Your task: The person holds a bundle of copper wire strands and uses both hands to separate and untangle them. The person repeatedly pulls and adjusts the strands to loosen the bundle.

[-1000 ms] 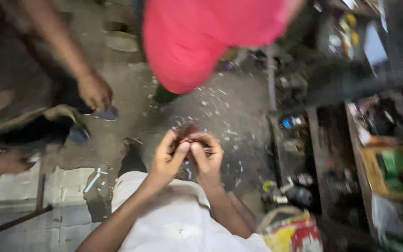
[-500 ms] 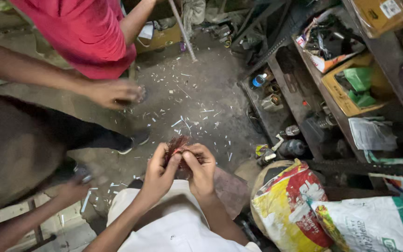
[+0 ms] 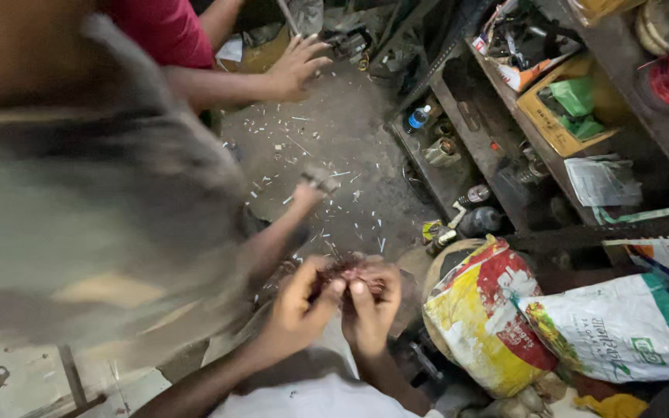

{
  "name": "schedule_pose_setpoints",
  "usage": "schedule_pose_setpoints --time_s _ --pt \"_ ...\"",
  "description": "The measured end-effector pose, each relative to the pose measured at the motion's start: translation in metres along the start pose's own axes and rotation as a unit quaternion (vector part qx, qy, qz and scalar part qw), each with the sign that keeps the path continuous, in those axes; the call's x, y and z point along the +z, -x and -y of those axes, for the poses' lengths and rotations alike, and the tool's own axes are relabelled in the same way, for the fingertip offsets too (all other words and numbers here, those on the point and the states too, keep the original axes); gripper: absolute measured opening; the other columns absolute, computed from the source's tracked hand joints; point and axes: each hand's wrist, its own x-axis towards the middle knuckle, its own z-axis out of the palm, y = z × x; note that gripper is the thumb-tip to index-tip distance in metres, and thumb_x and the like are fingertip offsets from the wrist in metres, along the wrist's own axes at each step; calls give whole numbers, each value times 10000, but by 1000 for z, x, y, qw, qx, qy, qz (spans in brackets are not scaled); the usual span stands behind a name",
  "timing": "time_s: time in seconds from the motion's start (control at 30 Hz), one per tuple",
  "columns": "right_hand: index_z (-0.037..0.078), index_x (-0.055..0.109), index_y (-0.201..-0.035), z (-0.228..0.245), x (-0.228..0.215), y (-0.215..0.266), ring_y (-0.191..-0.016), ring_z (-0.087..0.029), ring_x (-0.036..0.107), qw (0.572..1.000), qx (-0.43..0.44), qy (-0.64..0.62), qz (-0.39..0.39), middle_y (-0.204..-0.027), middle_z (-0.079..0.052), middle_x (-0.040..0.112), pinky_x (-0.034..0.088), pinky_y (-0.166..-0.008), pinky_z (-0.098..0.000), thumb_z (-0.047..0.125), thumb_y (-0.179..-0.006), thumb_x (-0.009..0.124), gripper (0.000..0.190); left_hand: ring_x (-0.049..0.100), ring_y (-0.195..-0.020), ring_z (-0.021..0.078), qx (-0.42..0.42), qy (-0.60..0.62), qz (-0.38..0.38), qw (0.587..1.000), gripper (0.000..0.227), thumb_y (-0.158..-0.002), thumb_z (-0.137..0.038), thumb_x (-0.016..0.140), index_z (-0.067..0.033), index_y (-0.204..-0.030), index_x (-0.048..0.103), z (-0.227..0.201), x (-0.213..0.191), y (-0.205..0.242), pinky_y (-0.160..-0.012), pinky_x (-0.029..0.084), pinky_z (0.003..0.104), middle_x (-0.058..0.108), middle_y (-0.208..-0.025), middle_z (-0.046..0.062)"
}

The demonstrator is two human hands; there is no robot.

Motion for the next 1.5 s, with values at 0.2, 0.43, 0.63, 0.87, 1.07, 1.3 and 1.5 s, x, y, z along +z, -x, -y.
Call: schedule_pose_setpoints --time_s 0.2,0.43,0.63,0.87,1.07,1.3,1.5 --pt "44 540 -1127 39 56 42 -937 -208 564 995 -98 23 16 -1049 -122 572 511 -839 -344 127 -1032 655 171 568 -716 48 63 -28 16 997 244 -1004 -131 637 5 -1193 565 -26 -13 59 -636 505 233 659 -841 11" --pt "69 532 -1164 43 98 55 -946 -175 598 985 -36 127 111 -1080 -122 621 524 -875 -306 42 -1012 674 209 578 -956 100 156 37 -112 981 188 -1105 -121 584 -6 -1246 539 -32 -43 105 -838 515 267 631 -1075 44" --pt "71 468 -1289 17 137 67 -1004 -187 647 984 52 69 153 -1112 -149 655 544 -909 -317 -120 -984 662 409 500 -753 34 93 149 -239 955 207 -1083 -144 576 -28 -1245 518 -28 -68 128 -612 427 197 594 -986 2" --pt "56 453 -1314 15 154 60 -1000 -185 669 965 34 118 232 -1116 -156 664 555 -896 -304 -122 -995 649 414 494 -732 30 99 178 -307 930 238 -1072 -160 593 -38 -1261 513 -24 -69 132 -592 417 197 600 -985 -7" --pt "49 469 -1279 10 147 45 -1016 -179 672 960 41 127 247 -1125 -148 662 553 -879 -292 -149 -972 667 416 468 -666 17 121 201 -339 911 250 -1074 -172 595 -37 -1267 510 -20 -58 118 -545 382 193 605 -929 -12" --pt "72 455 -1199 5 138 28 -984 -164 672 961 13 98 259 -1090 -139 667 550 -849 -266 -139 -981 687 382 478 -648 16 128 205 -350 905 251 -1073 -191 621 -45 -1251 522 -18 -49 103 -539 385 193 586 -870 -23" --pt "31 500 -1236 9 124 21 -959 -162 662 950 8 131 283 -1076 -128 651 553 -841 -283 -119 -976 683 352 479 -679 7 133 198 -364 900 262 -1056 -200 622 -45 -1241 519 -15 -38 99 -551 385 187 606 -933 -29"
